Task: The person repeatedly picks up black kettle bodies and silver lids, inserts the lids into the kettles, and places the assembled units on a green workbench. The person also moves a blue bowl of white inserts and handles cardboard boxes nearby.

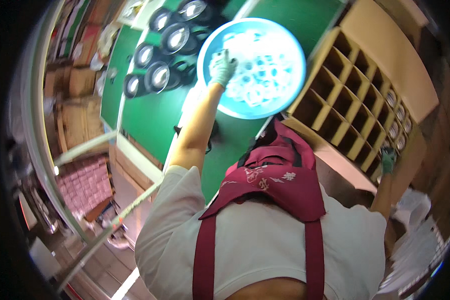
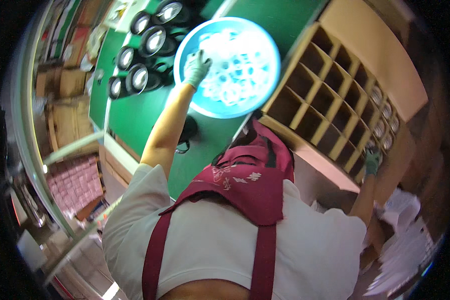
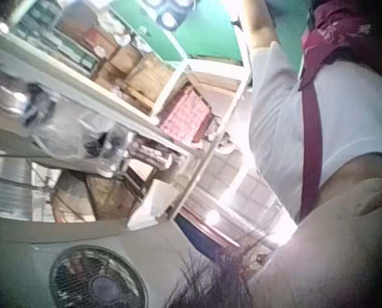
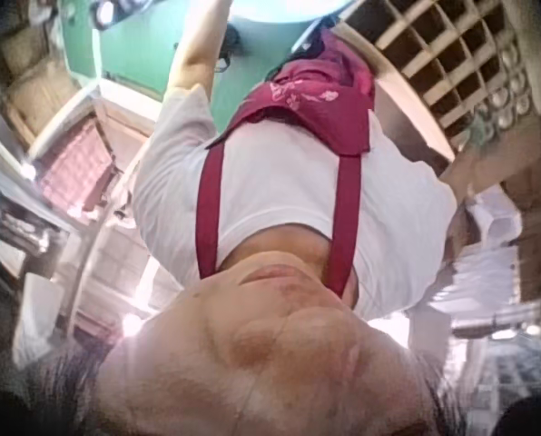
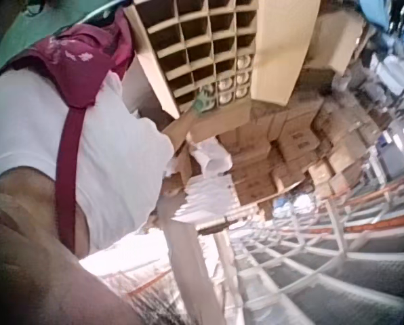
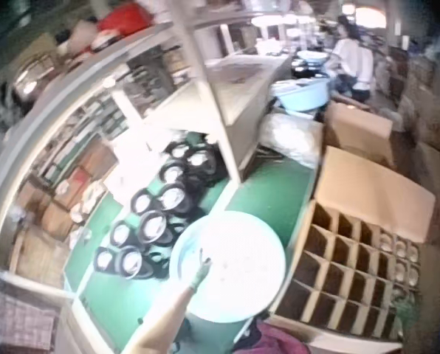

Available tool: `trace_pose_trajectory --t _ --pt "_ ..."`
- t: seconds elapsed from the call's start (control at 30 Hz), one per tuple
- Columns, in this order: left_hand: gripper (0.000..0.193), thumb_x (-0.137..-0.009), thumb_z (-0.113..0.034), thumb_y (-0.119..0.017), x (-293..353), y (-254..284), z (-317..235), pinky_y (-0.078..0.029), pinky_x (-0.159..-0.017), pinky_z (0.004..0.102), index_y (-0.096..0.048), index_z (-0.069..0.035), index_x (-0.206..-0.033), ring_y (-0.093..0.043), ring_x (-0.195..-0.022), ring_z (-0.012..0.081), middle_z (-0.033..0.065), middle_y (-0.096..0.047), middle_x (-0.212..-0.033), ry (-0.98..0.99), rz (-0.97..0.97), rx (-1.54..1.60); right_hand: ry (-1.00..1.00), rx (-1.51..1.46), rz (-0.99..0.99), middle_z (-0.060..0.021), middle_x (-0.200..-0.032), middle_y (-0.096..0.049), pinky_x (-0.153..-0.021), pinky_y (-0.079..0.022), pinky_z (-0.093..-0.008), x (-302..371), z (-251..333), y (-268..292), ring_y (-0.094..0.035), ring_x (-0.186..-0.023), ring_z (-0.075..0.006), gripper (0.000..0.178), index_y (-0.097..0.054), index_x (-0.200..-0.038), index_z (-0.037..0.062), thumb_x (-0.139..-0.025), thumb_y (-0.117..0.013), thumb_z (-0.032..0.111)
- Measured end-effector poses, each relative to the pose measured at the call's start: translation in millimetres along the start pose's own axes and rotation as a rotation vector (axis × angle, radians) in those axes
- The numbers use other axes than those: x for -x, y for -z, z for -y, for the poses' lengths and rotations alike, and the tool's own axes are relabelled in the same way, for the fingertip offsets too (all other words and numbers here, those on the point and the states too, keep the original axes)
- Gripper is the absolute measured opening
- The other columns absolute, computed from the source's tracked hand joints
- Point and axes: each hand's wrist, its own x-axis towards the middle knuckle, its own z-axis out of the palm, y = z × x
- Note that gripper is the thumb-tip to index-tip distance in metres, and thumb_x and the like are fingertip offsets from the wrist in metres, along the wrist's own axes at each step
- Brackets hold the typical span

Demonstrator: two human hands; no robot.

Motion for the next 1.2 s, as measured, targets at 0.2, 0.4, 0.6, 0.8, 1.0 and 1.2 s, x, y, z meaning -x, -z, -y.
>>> trace_pose_trajectory --t 0.2,0.4,0.6,0.8,1.0,1.2 --pt "0.037 -0.084 -0.022 -0.074 -17.8 -27.0 37.0 -0.050 -0.067 0.0312 -0.062 0.001 -0.110 -0.063 -0.079 0.0147 0.0131 -0.068 -0.093 -0.095 -0.061 0.162 -0.129 0.508 -0.078 -0.0251 -0.142 -0.043 -0.110 -0.033 -0.0464 10.7 62.8 -35.4 -0.042 -0.131 -0.0407 0.093 -0.030 -0.147 0.0035 -0.076 -0.075 0.043" --pt "0.039 -0.079 -0.026 -0.072 -0.4 10.1 18.1 -0.046 -0.089 0.0422 -0.065 -0.009 -0.113 -0.059 -0.102 0.0350 0.0188 -0.063 -0.108 -0.114 0.048 0.083 -0.142 0.863 0.321 -0.0296 -0.145 -0.036 -0.114 -0.019 -0.0585 -8.8 155.8 -12.4 -0.034 -0.134 -0.0451 0.066 -0.036 -0.143 -0.0014 -0.089 -0.047 0.034" --pt "0.024 -0.071 -0.020 -0.074 41.8 54.7 -51.5 -0.036 -0.097 0.0446 -0.072 -0.017 -0.094 -0.054 -0.105 0.0290 0.0082 -0.060 -0.107 -0.323 -0.371 -0.175 -0.238 0.744 0.168 -0.0294 -0.143 -0.038 -0.110 -0.025 -0.0566 2.1 141.1 -7.6 -0.037 -0.130 -0.0449 0.078 -0.040 -0.139 -0.0030 -0.082 -0.055 0.048" --pt "0.030 -0.069 -0.016 -0.082 51.3 33.1 -20.7 -0.046 -0.082 0.0374 -0.063 -0.009 -0.091 -0.059 -0.086 0.0210 0.0068 -0.061 -0.090 0.069 -0.247 0.577 -0.152 0.619 0.084 -0.0239 -0.139 -0.039 -0.104 -0.037 -0.0515 3.7 201.5 73.2 -0.039 -0.127 -0.0418 0.110 -0.037 -0.137 0.0020 -0.054 -0.083 0.058" --pt "0.038 -0.078 -0.029 -0.083 70.6 33.2 -11.3 -0.047 -0.062 0.0291 -0.066 0.003 -0.091 -0.056 -0.068 0.0121 0.0054 -0.063 -0.074 0.114 -0.166 1.089 0.311 0.264 0.073 -0.0188 -0.127 -0.048 -0.094 -0.045 -0.0444 -15.4 226.5 72.6 -0.049 -0.116 -0.0320 0.092 -0.043 -0.130 -0.0006 -0.063 -0.085 0.047" --pt "0.038 -0.080 -0.036 -0.081 97.7 76.5 -28.3 -0.044 -0.065 0.0246 -0.065 -0.002 -0.089 -0.053 -0.073 0.0094 0.0009 -0.062 -0.079 0.174 -0.153 1.100 -0.018 -1.055 0.466 -0.0100 -0.125 -0.054 -0.090 -0.050 -0.0332 53.8 375.8 -28.3 -0.057 -0.110 -0.0214 0.047 -0.046 -0.133 0.0020 -0.091 -0.062 0.014"
